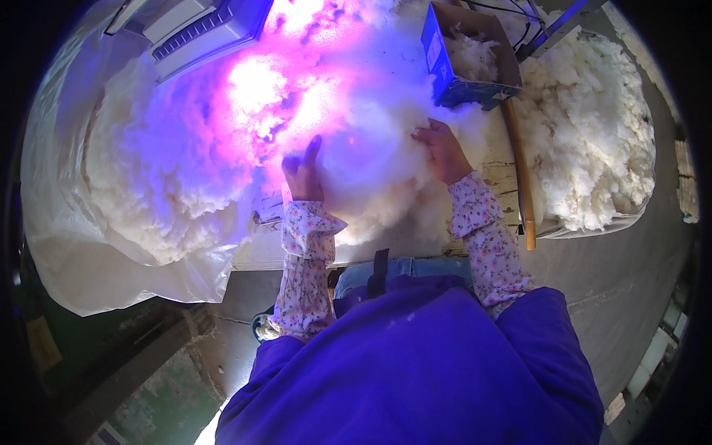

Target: The person repeatedly pulls, fluffs, and arranges white cotton fibers on a workbench under a bright light. They occasionally transfer small amounts of cotton into a nearby blue box. The hands remain in frame throughout, manipulating the cotton by hand.

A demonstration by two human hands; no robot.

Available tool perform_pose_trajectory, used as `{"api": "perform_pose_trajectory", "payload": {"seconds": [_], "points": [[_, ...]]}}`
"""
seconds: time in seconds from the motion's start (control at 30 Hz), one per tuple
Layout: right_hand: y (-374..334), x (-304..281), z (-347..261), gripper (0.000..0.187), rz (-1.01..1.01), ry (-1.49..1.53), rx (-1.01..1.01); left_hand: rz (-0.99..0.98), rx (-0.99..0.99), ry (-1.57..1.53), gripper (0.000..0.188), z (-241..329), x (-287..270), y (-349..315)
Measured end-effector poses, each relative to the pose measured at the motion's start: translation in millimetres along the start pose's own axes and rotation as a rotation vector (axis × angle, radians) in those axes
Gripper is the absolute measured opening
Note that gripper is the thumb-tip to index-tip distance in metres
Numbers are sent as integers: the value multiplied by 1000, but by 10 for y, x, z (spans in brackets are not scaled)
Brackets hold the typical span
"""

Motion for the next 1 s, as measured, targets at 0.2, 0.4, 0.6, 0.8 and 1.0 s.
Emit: {"api": "perform_pose_trajectory", "payload": {"seconds": [0.2,0.4,0.6,0.8,1.0], "points": [[91,53,241,28,-54,-262,-54,-7,331,-17,108,281,112,-59],[155,372,52,36,-89,-633,-86,-250,135,-111,66,107,452,-134],[-125,642,-567,26,192,-1082,-717,-72,248,146,33,38,524,-202],[-248,963,-531,12,15,-1351,-814,-81,290,173,35,-18,589,-191],[-136,718,-578,10,88,-1008,-643,-38,254,168,29,-219,482,-169]]}}
Point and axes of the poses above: each hand's wrist, its own y-axis towards the middle knuckle, its own x-axis out of the palm, z = x × y, the point moved 2 cm from there along y, towards the middle knuckle, and after that the axes turned 7 degrees about -y, right-handed, at the moved point
